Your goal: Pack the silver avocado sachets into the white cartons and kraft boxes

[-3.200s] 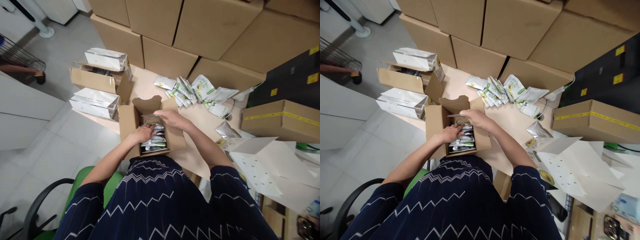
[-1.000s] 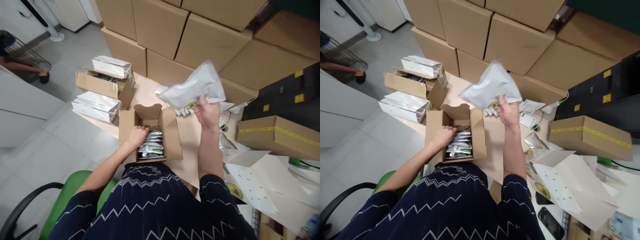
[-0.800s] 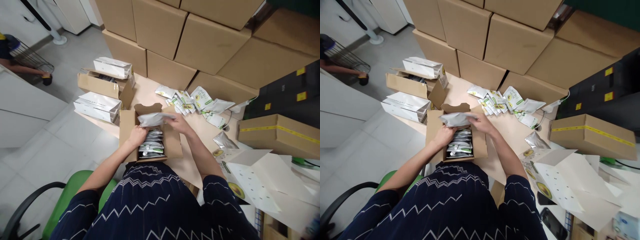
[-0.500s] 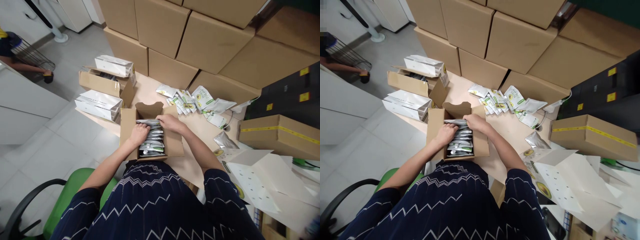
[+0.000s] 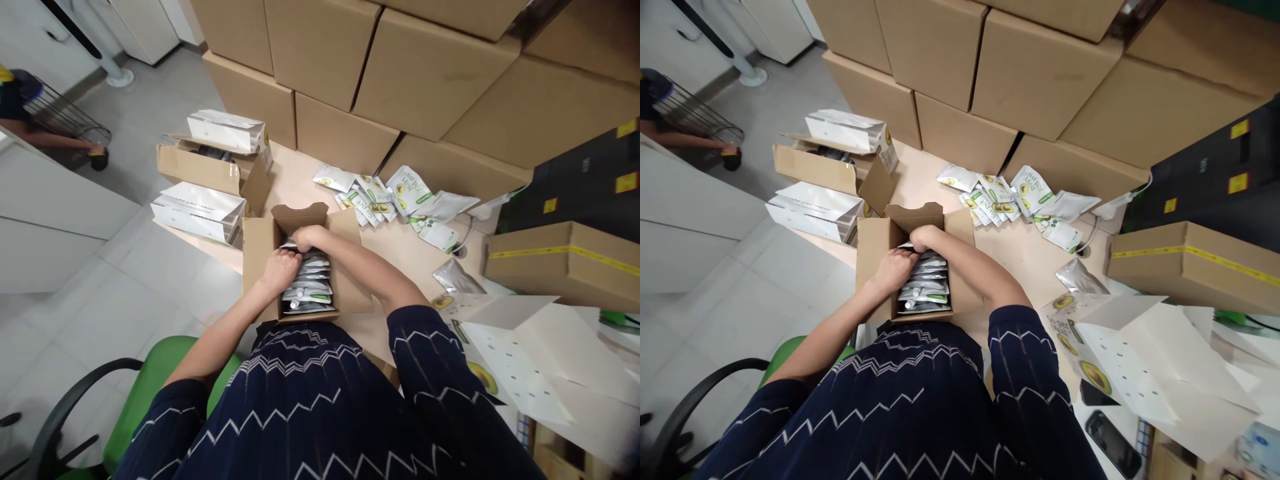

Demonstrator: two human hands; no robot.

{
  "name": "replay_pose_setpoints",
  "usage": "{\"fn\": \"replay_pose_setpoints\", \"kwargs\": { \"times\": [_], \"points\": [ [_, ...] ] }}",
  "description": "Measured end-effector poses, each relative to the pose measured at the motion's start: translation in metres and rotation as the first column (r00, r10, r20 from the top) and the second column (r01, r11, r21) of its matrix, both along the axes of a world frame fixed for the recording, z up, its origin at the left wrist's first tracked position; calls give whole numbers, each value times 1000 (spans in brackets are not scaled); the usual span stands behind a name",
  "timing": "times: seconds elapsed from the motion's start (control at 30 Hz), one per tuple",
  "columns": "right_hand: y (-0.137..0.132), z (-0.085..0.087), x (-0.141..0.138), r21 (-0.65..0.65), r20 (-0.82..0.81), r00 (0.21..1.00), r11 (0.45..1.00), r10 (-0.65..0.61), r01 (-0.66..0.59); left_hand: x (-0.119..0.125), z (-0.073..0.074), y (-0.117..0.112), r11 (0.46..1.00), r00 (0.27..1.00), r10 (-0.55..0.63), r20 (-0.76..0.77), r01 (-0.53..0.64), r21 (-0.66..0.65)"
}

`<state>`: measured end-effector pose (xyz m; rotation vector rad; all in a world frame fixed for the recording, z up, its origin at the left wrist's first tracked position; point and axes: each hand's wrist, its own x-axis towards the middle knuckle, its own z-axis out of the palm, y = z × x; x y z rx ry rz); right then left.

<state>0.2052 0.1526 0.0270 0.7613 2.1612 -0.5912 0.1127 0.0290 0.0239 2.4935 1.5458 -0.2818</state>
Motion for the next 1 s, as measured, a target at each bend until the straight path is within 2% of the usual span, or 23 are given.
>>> {"fn": "replay_pose_setpoints", "kwargs": {
  "times": [0.07,0.13,0.23,0.4,0.47,0.57,0.67,0.73,0.8,0.87,0.9,0.93,1.0],
  "points": [
    [7,-11,7,-58,-20,1000,998,-22,21,-1,0,0,1000,1000,-4,9,4,-1],
    [14,-15,14,-109,-72,997,994,-18,11,-1,-1,0,1000,1000,-12,22,12,0],
    [22,-12,21,-186,-121,993,982,10,-32,-2,-2,2,1000,999,9,37,-9,8],
    [32,-4,21,-273,-142,989,962,-51,10,-3,0,4,994,996,78,42,-81,69],
    [32,-5,18,-261,-135,991,965,-20,-17,-4,0,4,991,995,88,42,-92,101],
    [26,-11,13,-163,-104,991,982,82,-98,-5,-3,3,975,992,115,48,-122,184],
    [18,-16,10,-99,-92,988,986,127,-136,-7,-10,4,966,995,86,53,-96,238],
    [16,-15,13,-106,-123,989,989,86,-99,-8,-14,6,970,997,52,49,-62,235],
    [14,-9,23,-134,-214,977,991,-15,-15,-8,-17,7,972,998,31,49,-41,231],
    [14,2,41,-226,-381,906,969,-184,102,-8,-17,8,969,998,23,51,-35,243],
    [14,9,52,-304,-466,839,941,-282,148,-8,-17,8,968,999,20,50,-32,250],
    [15,15,65,-390,-536,752,903,-383,182,-8,-17,8,966,999,18,48,-30,257],
    [21,26,93,-528,-618,532,806,-580,265,-8,-16,7,963,999,20,42,-31,269]
  ]
}}
